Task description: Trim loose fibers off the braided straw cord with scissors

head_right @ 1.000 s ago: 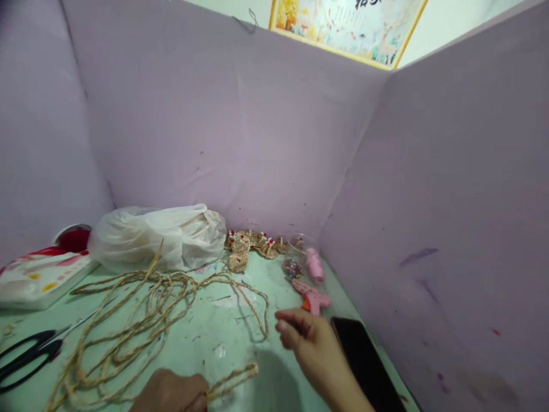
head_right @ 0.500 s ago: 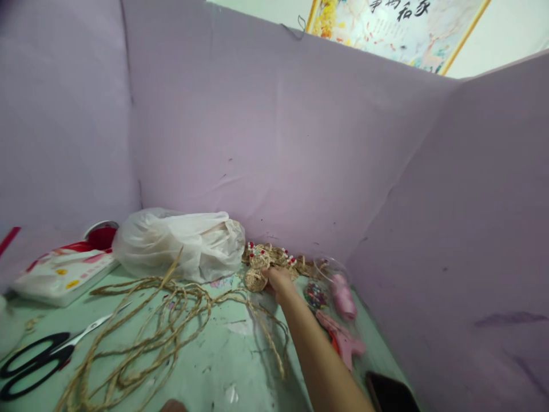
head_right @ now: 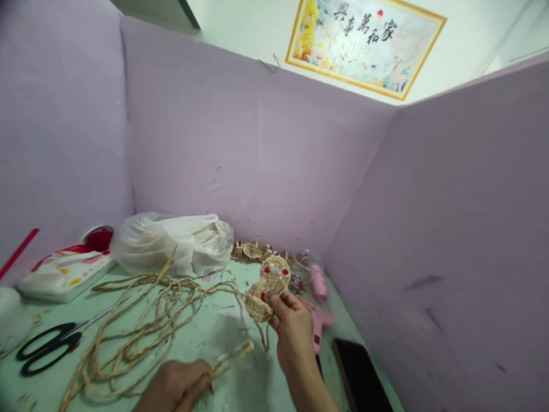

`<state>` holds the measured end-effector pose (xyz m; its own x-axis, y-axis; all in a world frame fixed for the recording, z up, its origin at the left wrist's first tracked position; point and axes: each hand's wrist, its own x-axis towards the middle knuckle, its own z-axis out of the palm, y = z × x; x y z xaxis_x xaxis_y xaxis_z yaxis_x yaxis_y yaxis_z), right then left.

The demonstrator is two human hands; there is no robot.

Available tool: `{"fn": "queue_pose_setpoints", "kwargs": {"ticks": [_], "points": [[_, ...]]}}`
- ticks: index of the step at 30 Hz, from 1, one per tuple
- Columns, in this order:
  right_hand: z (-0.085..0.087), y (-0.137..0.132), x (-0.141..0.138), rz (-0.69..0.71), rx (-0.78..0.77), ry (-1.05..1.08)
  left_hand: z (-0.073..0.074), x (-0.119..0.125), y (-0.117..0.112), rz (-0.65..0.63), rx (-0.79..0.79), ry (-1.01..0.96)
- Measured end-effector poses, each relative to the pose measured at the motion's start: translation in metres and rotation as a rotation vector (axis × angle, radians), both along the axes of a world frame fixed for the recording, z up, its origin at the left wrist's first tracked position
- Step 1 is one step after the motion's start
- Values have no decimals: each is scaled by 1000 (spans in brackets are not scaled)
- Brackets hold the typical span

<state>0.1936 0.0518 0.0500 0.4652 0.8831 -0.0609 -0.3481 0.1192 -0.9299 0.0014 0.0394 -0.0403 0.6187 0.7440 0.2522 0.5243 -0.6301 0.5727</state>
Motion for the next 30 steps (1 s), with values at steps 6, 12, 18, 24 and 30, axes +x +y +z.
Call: {"fn": "queue_pose_setpoints", "kwargs": {"ticks": [6, 12, 18, 24, 30], "points": [[-35, -67, -18, -37, -6, 238, 22, 3, -27, 121, -8, 71], [-40, -88, -25, 17, 57, 293, 25, 12, -52, 146, 40, 101], [-48, -93, -29, 74, 15, 368, 24, 14, -54, 152, 69, 20], [-52, -91, -28, 85, -40, 386, 17, 10, -51, 129, 68, -55], [-54, -90, -28, 99, -84, 384, 17, 11, -50, 132, 17, -135]]}}
